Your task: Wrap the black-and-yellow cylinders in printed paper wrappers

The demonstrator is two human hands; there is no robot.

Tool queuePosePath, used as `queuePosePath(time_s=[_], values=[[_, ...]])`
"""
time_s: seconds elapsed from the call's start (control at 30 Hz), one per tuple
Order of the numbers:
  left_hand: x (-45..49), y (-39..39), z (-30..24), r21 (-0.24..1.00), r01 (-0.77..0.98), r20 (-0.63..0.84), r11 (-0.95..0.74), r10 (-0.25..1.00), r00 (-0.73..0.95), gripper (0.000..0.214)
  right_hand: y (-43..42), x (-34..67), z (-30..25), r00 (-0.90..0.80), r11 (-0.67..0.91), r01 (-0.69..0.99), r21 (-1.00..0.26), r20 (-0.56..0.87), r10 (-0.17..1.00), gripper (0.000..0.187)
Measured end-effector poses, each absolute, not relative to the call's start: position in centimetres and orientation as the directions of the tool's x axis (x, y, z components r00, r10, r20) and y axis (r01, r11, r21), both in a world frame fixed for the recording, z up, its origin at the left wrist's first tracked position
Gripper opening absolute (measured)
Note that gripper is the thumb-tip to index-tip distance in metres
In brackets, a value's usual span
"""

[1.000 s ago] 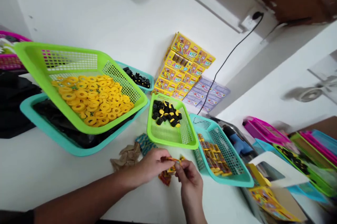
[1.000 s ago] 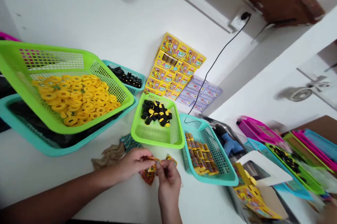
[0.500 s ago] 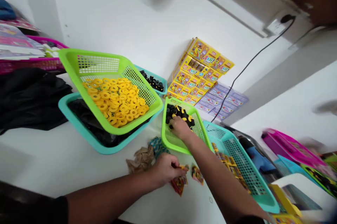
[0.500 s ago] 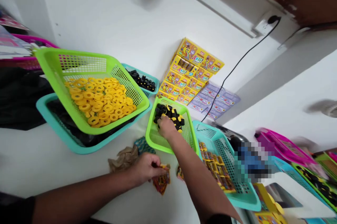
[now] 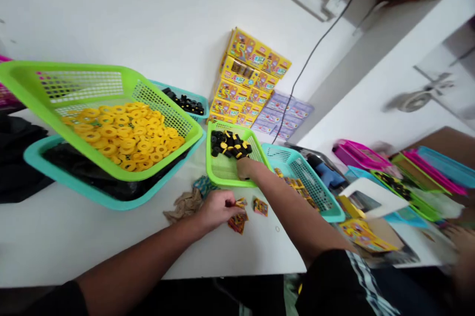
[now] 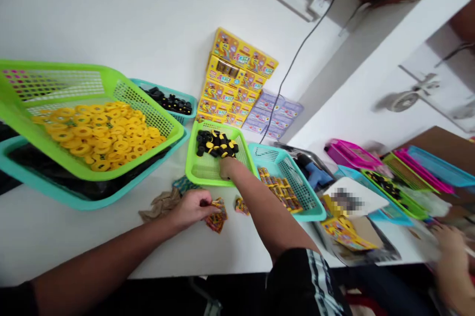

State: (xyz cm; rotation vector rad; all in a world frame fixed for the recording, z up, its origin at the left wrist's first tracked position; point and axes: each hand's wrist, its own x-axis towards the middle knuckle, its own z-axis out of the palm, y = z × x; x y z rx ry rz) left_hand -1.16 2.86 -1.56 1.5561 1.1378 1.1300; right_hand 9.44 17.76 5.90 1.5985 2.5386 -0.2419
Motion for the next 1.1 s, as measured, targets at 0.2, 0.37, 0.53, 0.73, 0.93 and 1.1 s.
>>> queuePosePath(time_s=[0.2,0.37,0.53,0.73,0.93,1.1], values=[[-1.4,2.6,-1.0,0.948,0.197,0.222,-0.249,0.964,0.148,0.028,13.2,13.2,10.0,-0.364,0.347,0.867,-0.358,0.02,0.931,0.027],[-1.4,2.1,-0.5,0.929,0.217,0.258,-0.298,0.946,0.197,0.025,4.5,16.2,9.3,-0.346,0.21,0.196,-0.958,0.133,0.929,0.038],[-1.1,1.3,-0.4,0.909,0.236,0.271,-0.343,0.918,0.289,0.023,0.2,16.9,5.9,-0.245,0.153,0.054,-0.987,0.135,0.96,0.033],[-0.8,0.7,-0.1,0.962,0.157,0.157,-0.223,0.925,0.347,0.024,0.0,17.4,3.5,-0.198,-0.013,-0.143,-0.99,0.015,0.98,0.041],[-0.6,0.7,0.3,0.999,0.039,0.013,-0.032,0.916,0.402,0.025,-0.2,17.1,2.5,-0.187,-0.043,-0.163,-0.986,-0.012,0.982,0.035],[-0.5,0.5,0.6,0.999,0.035,-0.041,0.029,0.913,0.405,0.023,-0.6,16.8,2.9,-0.118,-0.083,-0.177,-0.981,-0.063,0.991,0.036]])
